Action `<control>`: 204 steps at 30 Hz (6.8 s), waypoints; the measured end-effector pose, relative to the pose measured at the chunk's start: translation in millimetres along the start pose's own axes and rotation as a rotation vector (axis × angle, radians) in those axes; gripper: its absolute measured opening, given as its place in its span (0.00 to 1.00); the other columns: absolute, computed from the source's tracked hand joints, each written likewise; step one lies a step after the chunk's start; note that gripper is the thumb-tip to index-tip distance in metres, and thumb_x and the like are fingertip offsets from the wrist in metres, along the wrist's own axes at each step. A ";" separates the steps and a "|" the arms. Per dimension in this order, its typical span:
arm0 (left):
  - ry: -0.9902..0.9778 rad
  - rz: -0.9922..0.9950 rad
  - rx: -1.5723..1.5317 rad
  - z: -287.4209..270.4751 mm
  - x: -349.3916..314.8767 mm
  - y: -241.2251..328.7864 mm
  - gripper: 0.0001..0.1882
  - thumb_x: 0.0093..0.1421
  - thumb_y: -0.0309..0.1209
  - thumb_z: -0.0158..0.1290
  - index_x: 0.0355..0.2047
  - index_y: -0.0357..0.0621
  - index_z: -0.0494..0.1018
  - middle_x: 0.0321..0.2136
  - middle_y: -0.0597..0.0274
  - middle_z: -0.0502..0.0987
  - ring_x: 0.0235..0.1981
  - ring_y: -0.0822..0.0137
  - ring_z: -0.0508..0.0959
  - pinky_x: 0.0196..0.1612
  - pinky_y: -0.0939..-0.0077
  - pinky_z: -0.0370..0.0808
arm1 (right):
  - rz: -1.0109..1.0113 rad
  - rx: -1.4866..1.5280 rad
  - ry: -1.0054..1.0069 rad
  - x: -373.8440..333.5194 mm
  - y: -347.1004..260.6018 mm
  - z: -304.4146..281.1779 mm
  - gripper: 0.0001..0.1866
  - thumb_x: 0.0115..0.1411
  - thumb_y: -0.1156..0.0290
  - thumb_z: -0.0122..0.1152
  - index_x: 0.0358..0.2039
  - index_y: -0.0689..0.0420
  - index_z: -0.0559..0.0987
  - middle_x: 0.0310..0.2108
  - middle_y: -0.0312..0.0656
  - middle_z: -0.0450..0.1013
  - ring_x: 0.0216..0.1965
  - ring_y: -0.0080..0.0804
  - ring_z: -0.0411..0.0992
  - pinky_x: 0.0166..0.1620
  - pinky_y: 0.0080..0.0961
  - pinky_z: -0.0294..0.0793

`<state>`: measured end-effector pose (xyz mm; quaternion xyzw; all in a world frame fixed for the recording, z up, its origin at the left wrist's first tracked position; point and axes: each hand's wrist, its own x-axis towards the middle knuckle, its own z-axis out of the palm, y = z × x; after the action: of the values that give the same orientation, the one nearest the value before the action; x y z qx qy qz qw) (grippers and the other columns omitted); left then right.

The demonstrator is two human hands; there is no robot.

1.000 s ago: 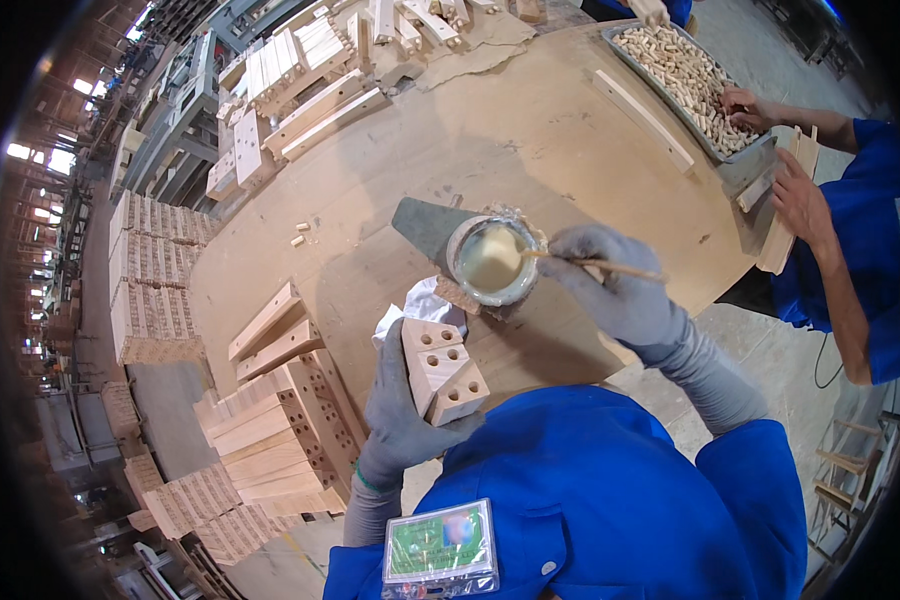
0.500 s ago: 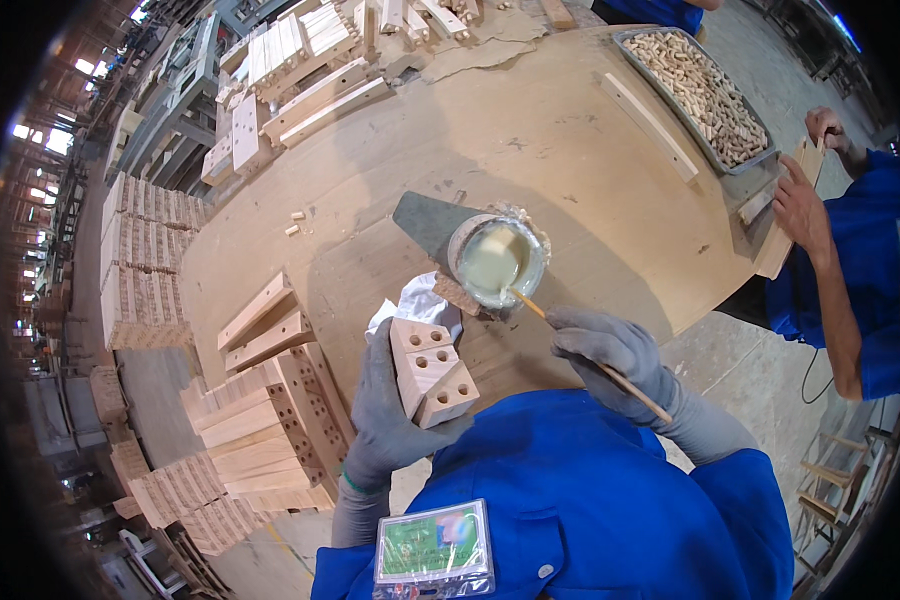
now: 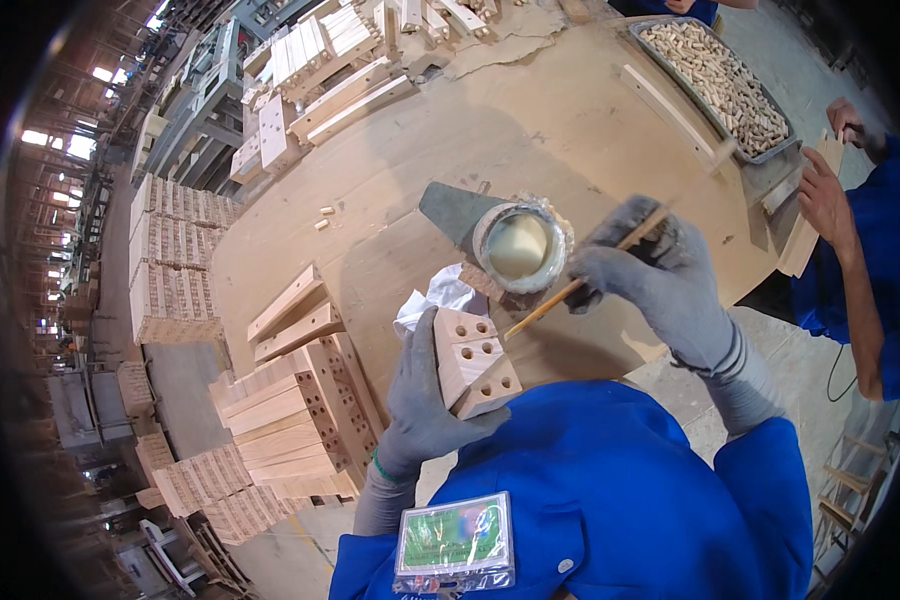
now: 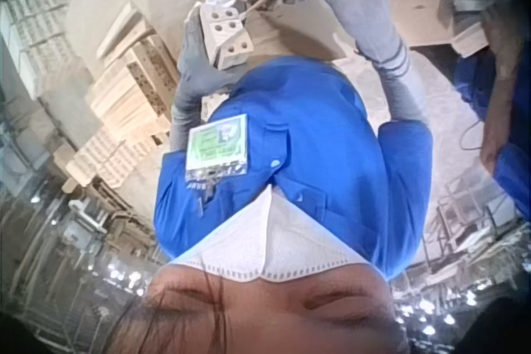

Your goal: The person applies glue into the holes of small wooden blocks using a thin stick, then places the blocks on a stack. The person repeats this process for multiple blocks in a workshop setting.

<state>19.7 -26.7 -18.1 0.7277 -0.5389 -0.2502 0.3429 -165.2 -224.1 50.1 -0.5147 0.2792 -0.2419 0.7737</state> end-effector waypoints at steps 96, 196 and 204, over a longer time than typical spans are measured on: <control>0.014 -0.023 0.053 10.3 4.7 0.3 0.63 0.31 0.34 0.71 0.64 0.33 0.44 0.49 0.47 0.70 0.50 0.55 0.74 0.53 0.64 0.72 | -0.136 -0.331 -0.257 8.3 12.9 22.7 0.16 0.57 0.59 0.63 0.30 0.62 0.77 0.21 0.38 0.71 0.25 0.23 0.70 0.30 0.23 0.70; 0.829 -0.242 0.557 -105.5 -230.3 -121.9 0.51 0.52 0.42 0.59 0.66 0.29 0.43 0.66 0.37 0.48 0.68 0.41 0.49 0.68 0.56 0.47 | -0.477 -0.643 -0.618 -0.8 178.5 161.2 0.54 0.46 0.60 0.76 0.65 0.68 0.52 0.63 0.59 0.56 0.64 0.47 0.58 0.61 0.33 0.62; 0.752 -0.427 0.056 -186.4 -310.9 -229.9 0.48 0.52 0.40 0.57 0.66 0.33 0.46 0.63 0.38 0.58 0.64 0.46 0.60 0.63 0.64 0.60 | -0.443 -0.674 -0.630 -3.6 271.4 244.2 0.69 0.39 0.52 0.79 0.68 0.63 0.39 0.66 0.60 0.48 0.65 0.50 0.56 0.61 0.40 0.65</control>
<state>205.8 355.4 -77.3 0.8723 -0.2205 -0.0183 0.4361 22.1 35.5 -125.3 -0.8305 -0.0209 -0.1295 0.5413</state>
